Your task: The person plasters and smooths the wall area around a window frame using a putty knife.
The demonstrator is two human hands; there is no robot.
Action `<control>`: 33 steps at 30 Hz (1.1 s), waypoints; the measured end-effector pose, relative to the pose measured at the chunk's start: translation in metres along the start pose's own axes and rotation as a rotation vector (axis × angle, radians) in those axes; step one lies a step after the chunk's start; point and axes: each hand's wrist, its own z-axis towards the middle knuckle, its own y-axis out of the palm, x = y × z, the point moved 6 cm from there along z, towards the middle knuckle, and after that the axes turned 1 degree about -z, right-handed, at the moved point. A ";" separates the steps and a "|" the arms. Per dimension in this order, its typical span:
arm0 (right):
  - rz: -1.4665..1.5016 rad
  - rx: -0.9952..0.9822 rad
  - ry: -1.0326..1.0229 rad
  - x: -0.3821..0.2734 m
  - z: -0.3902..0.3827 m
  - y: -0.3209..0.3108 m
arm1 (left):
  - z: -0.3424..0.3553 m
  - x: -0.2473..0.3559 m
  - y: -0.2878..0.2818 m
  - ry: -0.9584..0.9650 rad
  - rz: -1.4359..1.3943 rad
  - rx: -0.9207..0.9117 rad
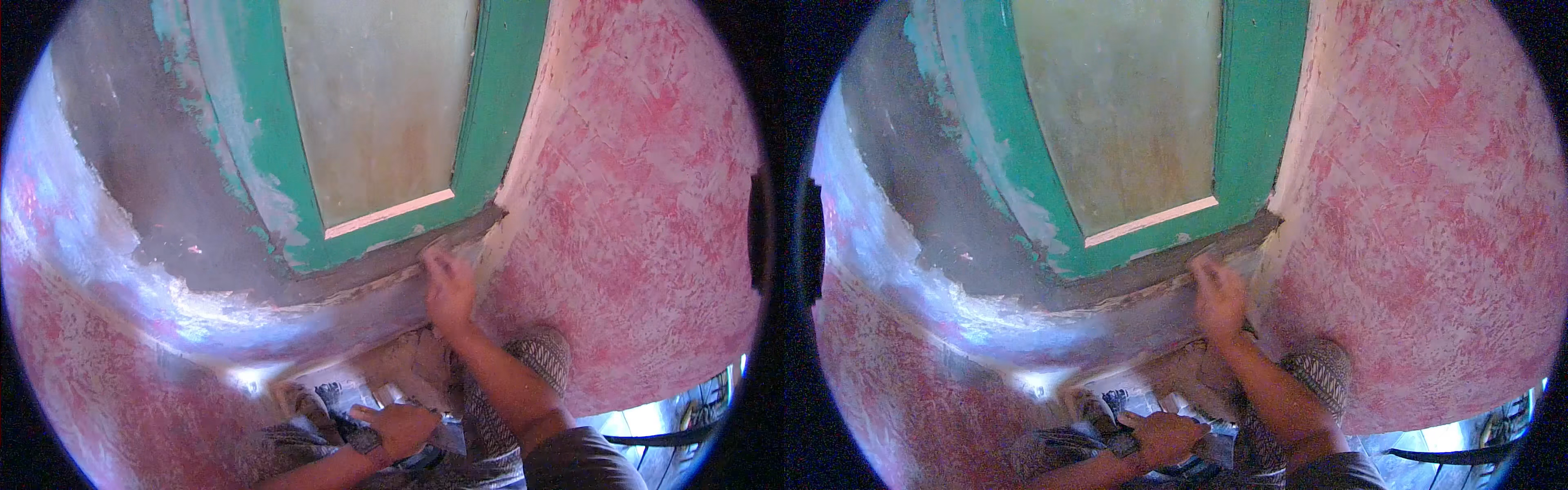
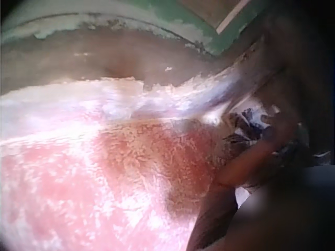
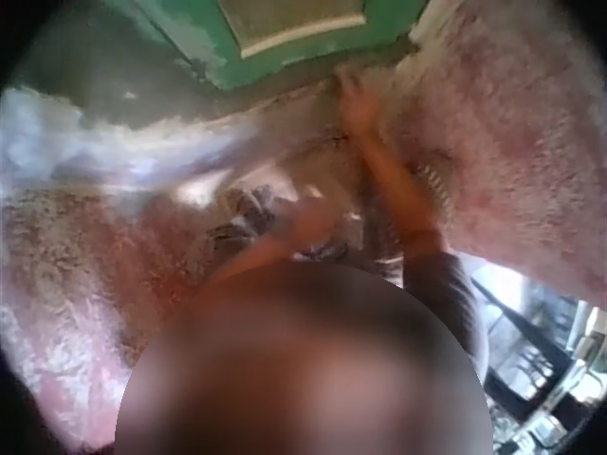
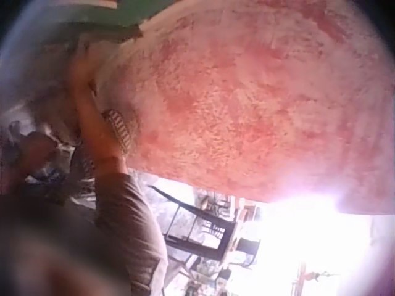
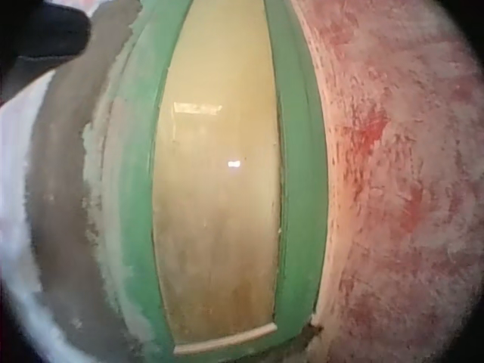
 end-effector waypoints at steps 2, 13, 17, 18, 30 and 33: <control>0.000 -0.227 0.018 -0.001 0.000 0.007 | 0.000 0.006 -0.020 -0.043 -0.050 -0.140; 0.033 0.013 -0.119 -0.004 -0.001 0.001 | 0.003 0.015 -0.030 0.062 -0.109 -0.187; -0.067 0.115 -0.036 0.016 0.011 -0.009 | 0.010 0.009 -0.026 0.063 -0.162 -0.200; -0.033 0.225 0.052 0.027 0.024 -0.022 | 0.013 0.007 -0.020 0.065 -0.161 -0.201; 0.155 0.261 0.169 0.008 0.010 -0.029 | 0.018 -0.007 -0.006 0.033 -0.134 -0.166; 0.191 0.519 0.388 0.032 0.023 -0.052 | 0.018 -0.021 0.007 -0.010 -0.159 -0.213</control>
